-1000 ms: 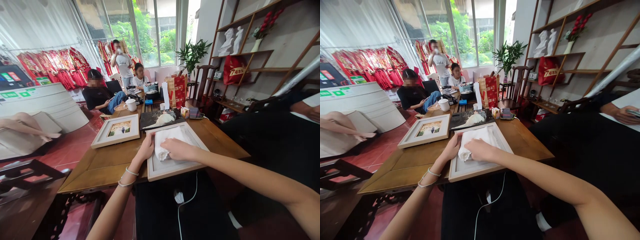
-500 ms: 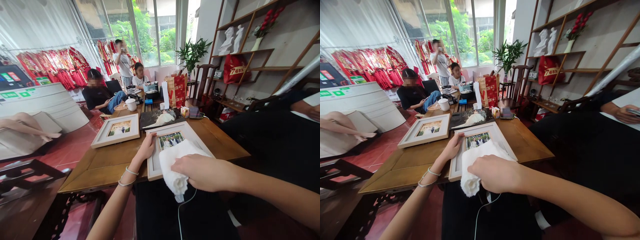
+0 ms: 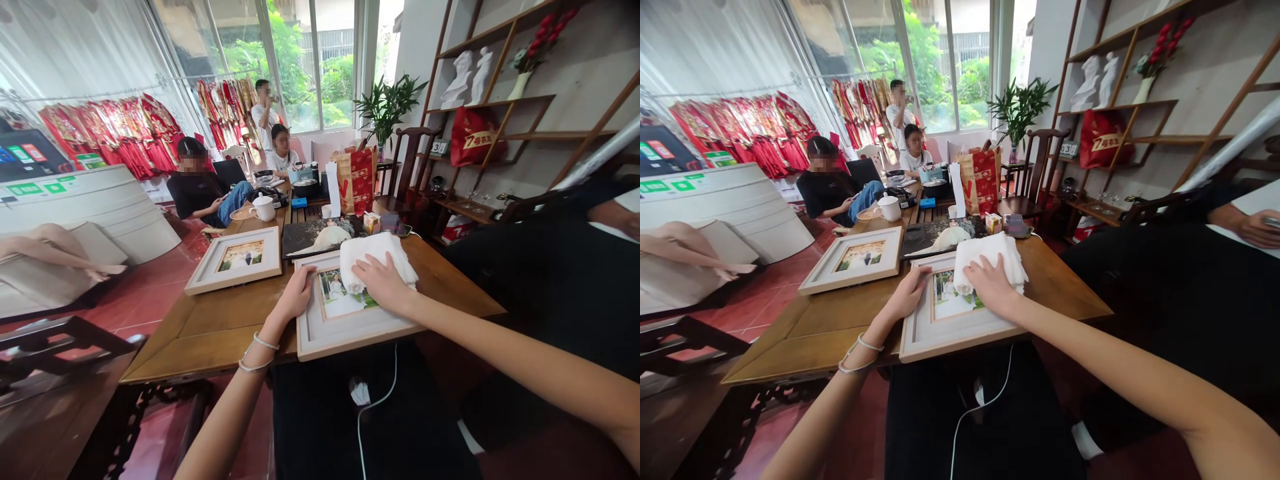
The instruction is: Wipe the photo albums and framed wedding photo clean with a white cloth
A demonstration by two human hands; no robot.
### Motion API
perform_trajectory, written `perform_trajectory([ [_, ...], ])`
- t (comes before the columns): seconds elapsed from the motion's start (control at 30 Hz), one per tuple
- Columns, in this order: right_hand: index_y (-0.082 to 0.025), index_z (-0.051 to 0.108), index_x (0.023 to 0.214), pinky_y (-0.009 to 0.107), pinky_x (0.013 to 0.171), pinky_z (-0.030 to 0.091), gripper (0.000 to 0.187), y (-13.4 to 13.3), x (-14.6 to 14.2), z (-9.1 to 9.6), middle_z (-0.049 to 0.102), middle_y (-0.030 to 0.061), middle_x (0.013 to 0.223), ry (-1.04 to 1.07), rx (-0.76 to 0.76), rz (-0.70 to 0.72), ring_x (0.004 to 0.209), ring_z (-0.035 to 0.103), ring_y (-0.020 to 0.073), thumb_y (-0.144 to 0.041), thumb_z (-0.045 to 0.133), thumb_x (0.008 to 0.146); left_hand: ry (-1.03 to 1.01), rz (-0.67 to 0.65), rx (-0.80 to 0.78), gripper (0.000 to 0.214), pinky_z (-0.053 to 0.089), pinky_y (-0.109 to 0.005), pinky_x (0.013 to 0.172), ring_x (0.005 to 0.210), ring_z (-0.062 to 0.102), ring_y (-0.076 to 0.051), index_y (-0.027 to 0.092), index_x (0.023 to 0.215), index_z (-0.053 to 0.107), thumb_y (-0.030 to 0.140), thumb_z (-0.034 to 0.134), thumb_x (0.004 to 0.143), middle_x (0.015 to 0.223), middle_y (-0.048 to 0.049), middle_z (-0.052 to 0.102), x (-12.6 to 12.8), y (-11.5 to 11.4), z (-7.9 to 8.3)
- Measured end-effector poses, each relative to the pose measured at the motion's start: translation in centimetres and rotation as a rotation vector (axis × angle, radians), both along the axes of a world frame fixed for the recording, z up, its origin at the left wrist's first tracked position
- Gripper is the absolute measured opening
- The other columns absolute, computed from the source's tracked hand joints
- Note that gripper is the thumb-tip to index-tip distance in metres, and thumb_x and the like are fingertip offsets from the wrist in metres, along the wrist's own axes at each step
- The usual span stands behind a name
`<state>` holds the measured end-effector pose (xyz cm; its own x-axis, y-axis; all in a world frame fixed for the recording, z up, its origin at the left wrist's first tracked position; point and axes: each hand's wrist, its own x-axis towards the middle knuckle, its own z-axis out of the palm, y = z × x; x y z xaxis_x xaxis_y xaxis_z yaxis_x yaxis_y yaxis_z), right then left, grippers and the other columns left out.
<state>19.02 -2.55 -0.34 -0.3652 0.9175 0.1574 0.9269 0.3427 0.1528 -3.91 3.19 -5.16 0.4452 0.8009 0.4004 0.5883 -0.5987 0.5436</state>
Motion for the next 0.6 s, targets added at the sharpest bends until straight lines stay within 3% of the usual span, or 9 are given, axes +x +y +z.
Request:
perform_trajectory([
  [0.1, -0.016, 0.054, 0.115, 0.068, 0.098, 0.022, 0.049, 1.6, 0.3, -0.3, 0.056, 0.0153, 0.128, 0.019, 0.025, -0.041, 0.125, 0.039, 0.0334, 0.007, 0.034, 0.077, -0.001, -0.004, 0.011, 0.034, 0.040, -0.043, 0.102, 0.116, 0.053, -0.023, 0.017, 0.113, 0.050, 0.005, 0.040, 0.082, 0.118, -0.0115, 0.059, 0.0, 0.0, 0.0],
  [0.2, -0.016, 0.056, 0.114, 0.069, 0.099, 0.023, 0.051, 2.8, 0.7, 0.0, 0.055, 0.0149, 0.130, 0.056, -0.032, 0.004, 0.128, 0.037, 0.0339, 0.008, 0.035, 0.074, -0.022, -0.013, 0.030, 0.034, 0.041, -0.041, 0.101, 0.113, 0.055, -0.022, 0.017, 0.111, 0.051, 0.005, 0.040, 0.082, 0.115, -0.0103, 0.060, 0.1, 0.0, 0.1],
  [0.3, -0.015, 0.054, 0.119, 0.067, 0.101, 0.025, 0.055, 3.6, 1.0, 0.6, 0.051, 0.0142, 0.135, 0.112, -0.132, 0.122, 0.133, 0.033, 0.0324, 0.009, 0.035, 0.073, -0.050, -0.055, 0.041, 0.031, 0.045, -0.038, 0.096, 0.105, 0.058, -0.020, 0.017, 0.104, 0.055, 0.003, 0.039, 0.081, 0.107, -0.0085, 0.063, 0.2, -0.2, 0.4],
  [0.47, -0.014, 0.048, 0.129, 0.059, 0.104, 0.027, 0.066, 4.9, 1.0, 0.8, 0.048, 0.0154, 0.139, 0.105, -0.186, 0.361, 0.136, 0.030, 0.0283, 0.011, 0.037, 0.069, -0.088, -0.126, 0.000, 0.030, 0.046, -0.033, 0.089, 0.093, 0.062, -0.018, 0.018, 0.072, 0.056, -0.004, 0.035, 0.072, 0.091, -0.0048, 0.066, 0.5, -0.4, 0.9],
  [0.6, -0.014, 0.049, 0.130, 0.056, 0.105, 0.028, 0.067, 6.3, 0.0, 0.3, 0.051, 0.0161, 0.136, 0.094, -0.185, 0.486, 0.136, 0.032, 0.0274, 0.011, 0.038, 0.069, -0.085, -0.096, -0.007, 0.034, 0.045, -0.033, 0.089, 0.091, 0.060, -0.017, 0.018, 0.072, 0.055, -0.007, 0.034, 0.066, 0.087, -0.0034, 0.063, 0.5, -0.4, 0.9],
])
